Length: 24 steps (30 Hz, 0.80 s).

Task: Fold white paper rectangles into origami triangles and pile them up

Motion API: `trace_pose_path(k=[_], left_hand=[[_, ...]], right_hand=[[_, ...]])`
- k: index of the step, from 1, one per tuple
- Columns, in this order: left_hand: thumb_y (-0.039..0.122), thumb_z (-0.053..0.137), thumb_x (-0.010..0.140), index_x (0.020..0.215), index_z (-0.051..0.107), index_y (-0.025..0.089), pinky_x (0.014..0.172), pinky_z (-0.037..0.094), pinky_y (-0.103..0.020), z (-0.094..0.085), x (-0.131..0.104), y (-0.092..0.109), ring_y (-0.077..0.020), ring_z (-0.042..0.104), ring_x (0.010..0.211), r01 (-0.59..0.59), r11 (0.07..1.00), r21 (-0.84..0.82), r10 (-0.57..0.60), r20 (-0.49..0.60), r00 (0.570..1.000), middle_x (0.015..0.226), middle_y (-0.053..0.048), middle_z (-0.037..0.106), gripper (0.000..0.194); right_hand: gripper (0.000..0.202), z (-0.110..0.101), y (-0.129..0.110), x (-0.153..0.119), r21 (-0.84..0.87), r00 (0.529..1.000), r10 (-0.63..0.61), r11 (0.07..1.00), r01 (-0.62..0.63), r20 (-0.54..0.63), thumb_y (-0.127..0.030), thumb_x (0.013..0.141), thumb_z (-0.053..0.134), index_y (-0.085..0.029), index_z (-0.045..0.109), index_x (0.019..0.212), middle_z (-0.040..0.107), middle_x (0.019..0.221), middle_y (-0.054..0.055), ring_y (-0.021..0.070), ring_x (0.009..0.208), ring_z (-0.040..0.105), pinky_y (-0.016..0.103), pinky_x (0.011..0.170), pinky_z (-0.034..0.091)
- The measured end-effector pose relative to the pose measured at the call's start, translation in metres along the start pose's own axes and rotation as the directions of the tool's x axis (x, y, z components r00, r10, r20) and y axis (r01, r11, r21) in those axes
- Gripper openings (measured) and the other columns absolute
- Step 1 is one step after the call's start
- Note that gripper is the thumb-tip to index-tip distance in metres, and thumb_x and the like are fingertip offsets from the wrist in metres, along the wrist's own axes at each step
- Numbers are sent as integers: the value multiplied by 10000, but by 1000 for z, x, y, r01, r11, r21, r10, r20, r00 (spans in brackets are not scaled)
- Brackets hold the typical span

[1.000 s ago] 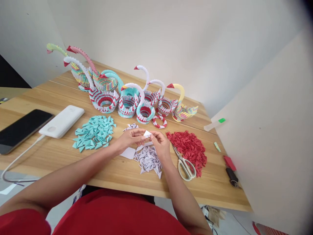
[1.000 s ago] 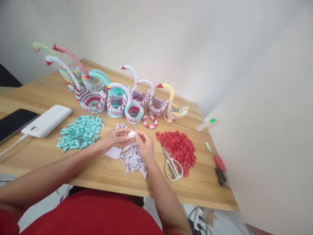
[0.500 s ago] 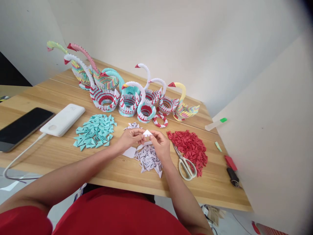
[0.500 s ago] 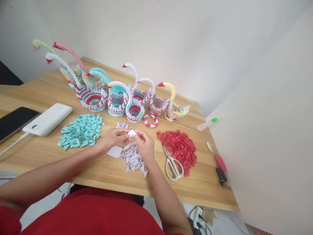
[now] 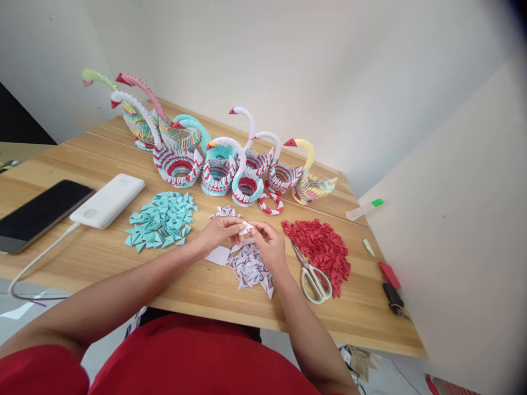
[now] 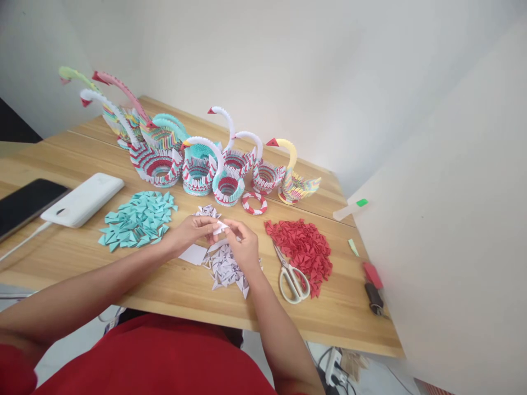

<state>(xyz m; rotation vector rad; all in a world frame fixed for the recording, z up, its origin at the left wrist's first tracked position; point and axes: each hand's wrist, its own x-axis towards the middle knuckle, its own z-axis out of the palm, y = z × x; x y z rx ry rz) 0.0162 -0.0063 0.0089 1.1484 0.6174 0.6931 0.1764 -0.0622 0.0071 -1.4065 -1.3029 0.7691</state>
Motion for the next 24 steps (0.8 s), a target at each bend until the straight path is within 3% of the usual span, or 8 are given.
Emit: trace_pose_path(k=[8, 15, 21, 24], left_hand=[[387, 654, 776, 691, 643, 131, 564, 476, -235, 2, 0, -1, -103, 565, 530, -2, 998, 56, 6, -69, 998, 628, -20, 658, 270], [380, 646, 784, 674, 639, 126, 574, 471, -234, 2, 0, -2, -100, 561, 537, -3, 999, 40, 5, -60, 998, 636, -25, 653, 277], [319, 708, 733, 836, 653, 135, 553, 431, -206, 2, 1, -6, -80, 530, 544, 1, 1000, 31, -1, -14, 1000, 654, 6, 626, 218], [305, 696, 732, 773, 632, 129, 537, 411, -200, 2, 1, -8, -73, 507, 529, 12, 998, 64, -7, -67, 998, 627, 16, 593, 192]], right_hand=[[261, 1, 1, 0, 189, 993, 106, 975, -113, 45, -323, 752, 669, -198, 622, 976, 662, 727, -7, 133, 643, 603, 255, 624, 488], [261, 3, 0, 0, 200, 990, 120, 971, -134, 78, -318, 761, 659, -200, 609, 989, 656, 726, -10, 133, 649, 613, 263, 645, 492], [230, 3, -3, 0, 168, 993, 115, 979, -117, 25, -301, 745, 653, -191, 629, 946, 658, 703, -11, 134, 630, 600, 252, 611, 474], [227, 3, -5, 0, 131, 994, 111, 985, -112, 10, -291, 743, 647, -182, 644, 943, 660, 705, -6, 133, 629, 593, 247, 603, 469]])
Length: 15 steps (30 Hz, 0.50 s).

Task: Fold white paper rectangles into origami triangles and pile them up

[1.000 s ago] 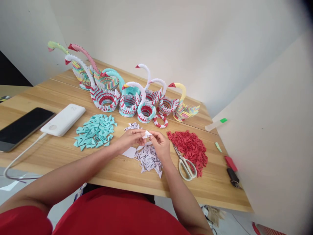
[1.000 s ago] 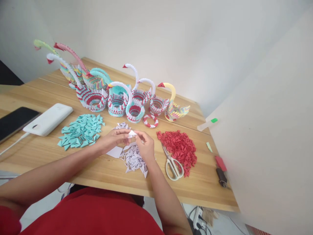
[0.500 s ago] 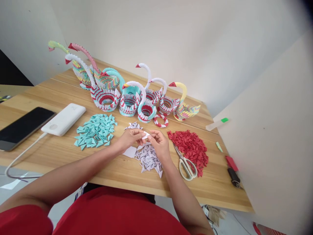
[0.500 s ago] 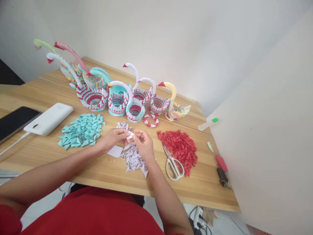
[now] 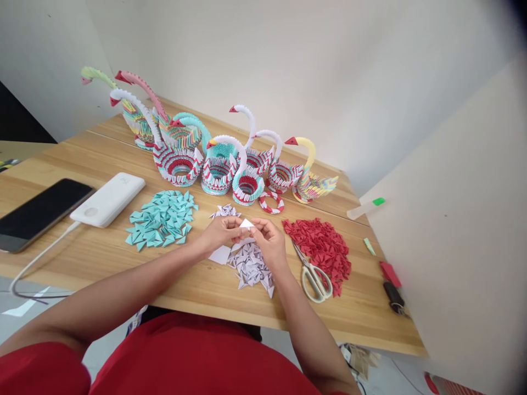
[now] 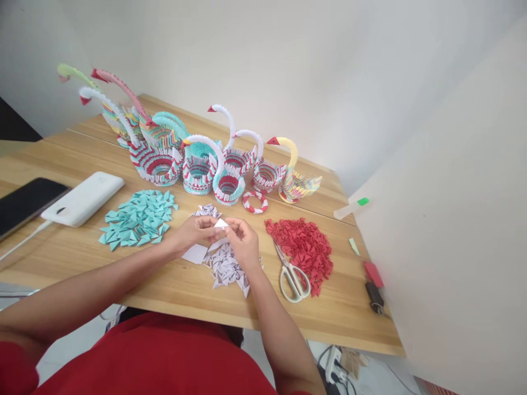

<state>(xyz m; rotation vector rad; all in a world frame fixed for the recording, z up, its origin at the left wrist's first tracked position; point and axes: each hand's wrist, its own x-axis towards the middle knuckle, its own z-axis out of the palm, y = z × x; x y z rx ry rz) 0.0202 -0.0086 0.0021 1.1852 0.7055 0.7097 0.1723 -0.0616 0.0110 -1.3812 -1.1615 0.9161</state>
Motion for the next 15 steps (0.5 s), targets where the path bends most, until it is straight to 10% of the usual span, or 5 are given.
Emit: trace_pose_path(k=[15], left_hand=[[318, 603, 747, 693, 598, 140, 549, 408, -216, 2, 0, -2, -97, 504, 545, -69, 980, 187, 84, -75, 994, 597, 11, 565, 186]], right_hand=[[346, 2, 4, 1, 136, 993, 60, 988, -74, 98, -330, 730, 671, -216, 636, 1055, 612, 673, -33, 124, 595, 597, 267, 616, 513]])
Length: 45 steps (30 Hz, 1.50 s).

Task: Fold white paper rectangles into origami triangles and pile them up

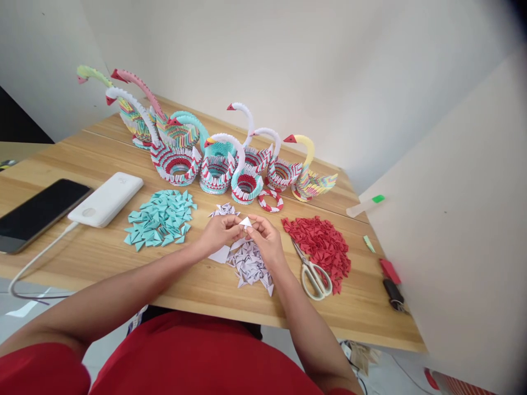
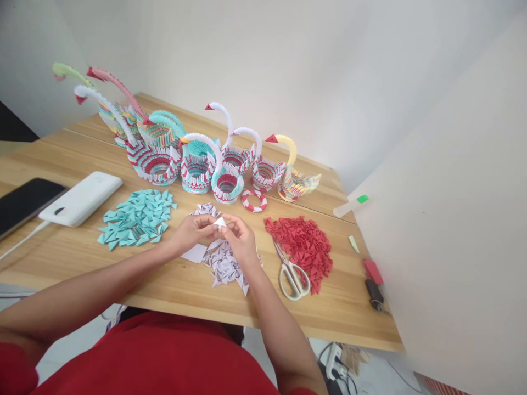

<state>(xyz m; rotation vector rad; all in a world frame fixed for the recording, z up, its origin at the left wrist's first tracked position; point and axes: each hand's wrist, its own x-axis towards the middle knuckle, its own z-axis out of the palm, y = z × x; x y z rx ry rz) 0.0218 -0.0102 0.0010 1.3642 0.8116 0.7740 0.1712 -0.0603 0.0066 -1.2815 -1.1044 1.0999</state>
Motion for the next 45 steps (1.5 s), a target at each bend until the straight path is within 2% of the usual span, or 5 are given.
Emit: trace_pose_path(k=[11, 17, 32, 41, 45], left_hand=[[341, 652, 751, 723, 635, 131, 612, 451, -226, -6, 0, 6, -101, 551, 592, 41, 994, -103, -30, 105, 994, 677, -18, 638, 213], [339, 681, 722, 707, 625, 130, 593, 446, -224, -4, 1, 4, -97, 541, 573, 58, 992, -113, -51, 67, 996, 648, -8, 626, 217], [295, 659, 745, 668, 606, 130, 565, 441, -220, -3, 0, 7, -87, 527, 531, 113, 986, -120, -103, 86, 991, 618, -12, 635, 190], [269, 647, 751, 659, 582, 127, 541, 416, -194, -2, -2, 10, -71, 515, 517, 148, 984, -100, -134, 136, 982, 594, 7, 619, 181], [267, 655, 741, 659, 581, 127, 539, 418, -191, -3, -2, 11, -67, 515, 512, 167, 982, -94, -153, 135, 979, 594, 9, 620, 178]], right_hand=[[357, -3, 0, -1, -11, 1000, -26, 1000, 26, -2, -323, 745, 667, -212, 631, 1083, 596, 662, -35, 123, 599, 590, 253, 601, 489], [355, -3, 3, 1, -23, 1000, -24, 999, 24, 10, -327, 751, 665, -214, 625, 1085, 618, 678, -31, 124, 607, 591, 253, 615, 479], [266, -14, -4, 1, -303, 997, -74, 950, 81, 34, -451, 816, 597, -202, 622, 724, 596, 634, -23, 139, 598, 548, 243, 575, 418], [257, -17, -9, 0, -473, 981, -144, 861, 189, 129, -360, 888, 499, -188, 555, 704, 558, 630, -29, 120, 609, 502, 233, 613, 375], [246, -18, -9, -1, -420, 986, -97, 896, 147, 139, -380, 884, 506, -190, 577, 746, 566, 668, -24, 123, 629, 506, 231, 608, 376]])
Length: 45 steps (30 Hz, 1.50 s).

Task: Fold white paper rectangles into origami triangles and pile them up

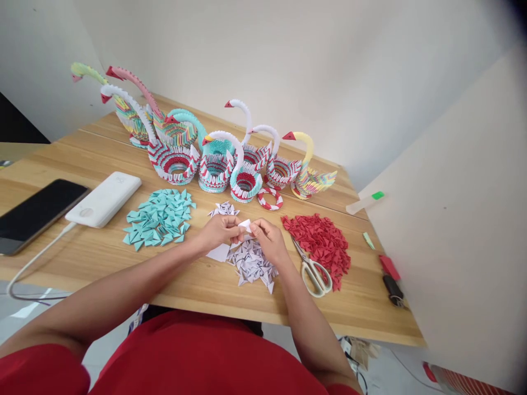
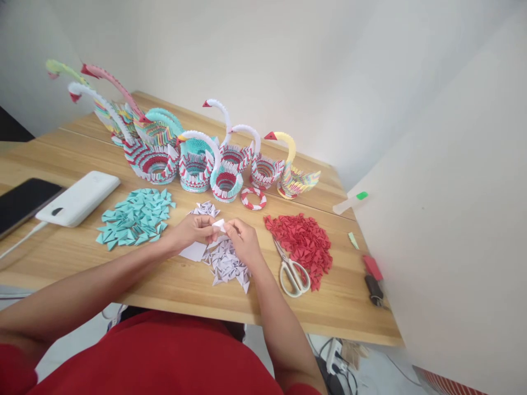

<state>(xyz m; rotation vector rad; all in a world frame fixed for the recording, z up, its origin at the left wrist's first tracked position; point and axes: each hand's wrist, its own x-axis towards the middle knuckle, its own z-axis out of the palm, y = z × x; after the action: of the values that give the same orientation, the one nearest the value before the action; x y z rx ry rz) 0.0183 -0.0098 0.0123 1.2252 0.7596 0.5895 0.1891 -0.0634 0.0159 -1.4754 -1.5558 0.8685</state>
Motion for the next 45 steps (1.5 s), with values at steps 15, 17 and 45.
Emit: trace_pose_path(k=[15, 17, 45], left_hand=[[288, 632, 788, 718, 664, 128, 570, 439, -192, -3, 2, -7, -77, 549, 556, -43, 999, 31, 39, 100, 994, 667, -21, 675, 177], [281, 645, 776, 703, 662, 128, 558, 431, -187, -3, 1, -6, -75, 546, 548, -37, 999, 34, 34, 84, 996, 657, -18, 673, 171], [372, 635, 782, 748, 653, 138, 571, 443, -214, -6, -1, 1, -108, 572, 596, -114, 983, 144, 100, 98, 990, 701, -36, 684, 238]], right_hand=[[249, 6, 2, 2, 323, 990, 141, 938, -124, -31, -433, 768, 646, -198, 584, 713, 568, 628, -28, 120, 580, 504, 249, 588, 448], [248, 5, 3, 2, 332, 990, 141, 935, -125, -25, -436, 764, 651, -200, 589, 717, 575, 640, -26, 120, 584, 506, 249, 590, 449], [243, 2, 2, 0, 168, 998, 53, 985, -49, -17, -424, 804, 601, -195, 555, 738, 504, 607, -42, 103, 544, 419, 230, 532, 341]])
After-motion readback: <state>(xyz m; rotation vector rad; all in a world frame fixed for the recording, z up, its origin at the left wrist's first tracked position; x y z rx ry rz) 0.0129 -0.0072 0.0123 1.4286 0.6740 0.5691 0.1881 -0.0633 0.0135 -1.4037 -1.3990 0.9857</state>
